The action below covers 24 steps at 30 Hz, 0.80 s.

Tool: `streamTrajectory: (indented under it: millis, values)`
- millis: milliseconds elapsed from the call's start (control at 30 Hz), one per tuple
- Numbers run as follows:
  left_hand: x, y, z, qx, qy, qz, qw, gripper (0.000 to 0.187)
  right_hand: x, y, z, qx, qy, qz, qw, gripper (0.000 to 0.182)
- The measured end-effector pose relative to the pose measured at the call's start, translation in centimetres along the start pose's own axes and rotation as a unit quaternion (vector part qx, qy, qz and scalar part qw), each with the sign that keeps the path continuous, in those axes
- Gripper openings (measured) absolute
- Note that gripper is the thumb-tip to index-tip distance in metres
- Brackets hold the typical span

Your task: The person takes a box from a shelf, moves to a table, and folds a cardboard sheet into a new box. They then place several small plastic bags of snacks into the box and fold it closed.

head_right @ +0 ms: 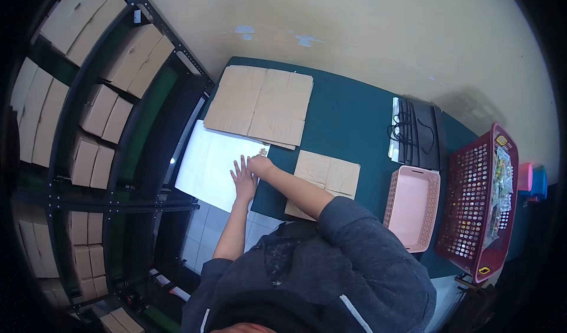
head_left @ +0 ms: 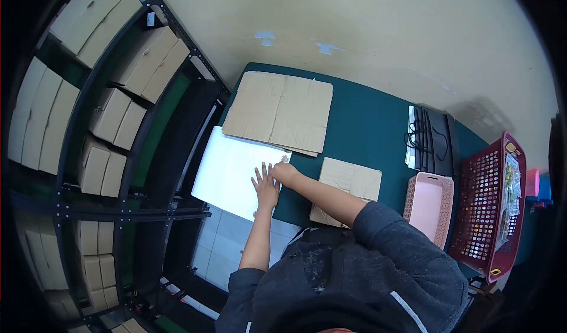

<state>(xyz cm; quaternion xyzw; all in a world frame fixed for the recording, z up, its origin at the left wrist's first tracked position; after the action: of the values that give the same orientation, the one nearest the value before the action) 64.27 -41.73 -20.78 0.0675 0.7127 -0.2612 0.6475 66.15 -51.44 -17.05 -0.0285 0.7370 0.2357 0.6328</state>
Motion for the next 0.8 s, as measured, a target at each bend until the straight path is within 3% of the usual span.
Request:
streamTrajectory:
  millis: [167, 233, 267, 300, 367, 500, 567, 600, 633, 667, 700, 733, 800]
  values:
    - [-0.1, 0.1, 0.0, -0.002, 0.003, 0.012, 1.000, 0.060, -0.5, -0.1, -0.3, 0.010, -0.020, 0.011, 1.000, 0.014]
    - [0.1, 0.1, 0.1, 0.007, 0.012, 0.005, 1.000, 0.063, -1.3, -1.2, -0.8, 0.087, -0.078, 0.081, 0.990, 0.014]
    - [0.1, 0.1, 0.2, 0.007, 0.011, 0.004, 1.000, 0.063, -1.4, -2.1, -0.6, 0.166, -0.068, 0.141, 0.974, 0.016]
    - [0.2, 0.1, 0.3, 0.004, 0.012, -0.004, 1.000, 0.062, -0.8, -4.2, -0.4, 0.219, -0.122, 0.201, 0.947, 0.019]
    - [0.1, 0.1, 0.2, 0.002, 0.014, -0.012, 1.000, 0.062, -1.4, -6.1, -0.4, 0.249, -0.127, 0.252, 0.926, 0.021]
    - [-1.4, -0.3, 0.8, -0.017, 0.072, -0.023, 0.997, 0.061, -6.6, -7.0, -3.4, 0.221, -0.189, 0.377, 0.880, 0.024]
    - [-2.3, -0.8, 1.1, -0.039, 0.097, -0.182, 0.978, 0.056, -7.8, -7.3, -5.7, 0.196, -0.155, 0.558, 0.791, 0.020]
    - [-2.7, -1.4, 1.4, 0.037, -0.023, -0.233, 0.972, 0.044, -8.8, -7.2, -7.1, 0.165, -0.135, 0.600, 0.771, 0.017]
    - [-3.7, -2.4, 1.6, 0.042, -0.024, -0.234, 0.971, 0.044, -10.3, -7.1, -8.8, 0.166, -0.140, 0.597, 0.772, 0.017]
    - [-5.0, -4.1, 1.6, -0.021, 0.056, -0.391, 0.918, 0.043, -12.1, -6.6, -10.6, 0.146, -0.142, 0.554, 0.807, 0.016]
    - [-6.1, -6.2, 1.3, -0.083, 0.137, -0.533, 0.831, 0.048, -13.7, -6.0, -12.4, 0.127, -0.141, 0.509, 0.840, 0.015]
    - [-6.9, -8.4, 0.9, -0.091, 0.156, -0.606, 0.775, 0.060, -14.8, -5.7, -14.0, 0.095, -0.172, 0.460, 0.866, 0.013]
    - [-8.7, -12.0, -0.1, -0.103, 0.261, -0.657, 0.699, 0.065, -17.1, -4.1, -16.8, 0.061, -0.204, 0.380, 0.900, 0.011]
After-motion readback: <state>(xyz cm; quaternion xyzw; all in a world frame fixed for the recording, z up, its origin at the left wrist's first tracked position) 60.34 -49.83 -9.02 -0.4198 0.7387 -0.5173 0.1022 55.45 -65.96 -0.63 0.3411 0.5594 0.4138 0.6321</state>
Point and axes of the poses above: each hand's wrist, its own z-axis towards the middle knuckle, its own x-axis out of the palm, y = z × x, the point moved 4 cm from there along z, towards the middle knuckle, and after that the axes turned 1 degree about y, right-handed, at the moved point
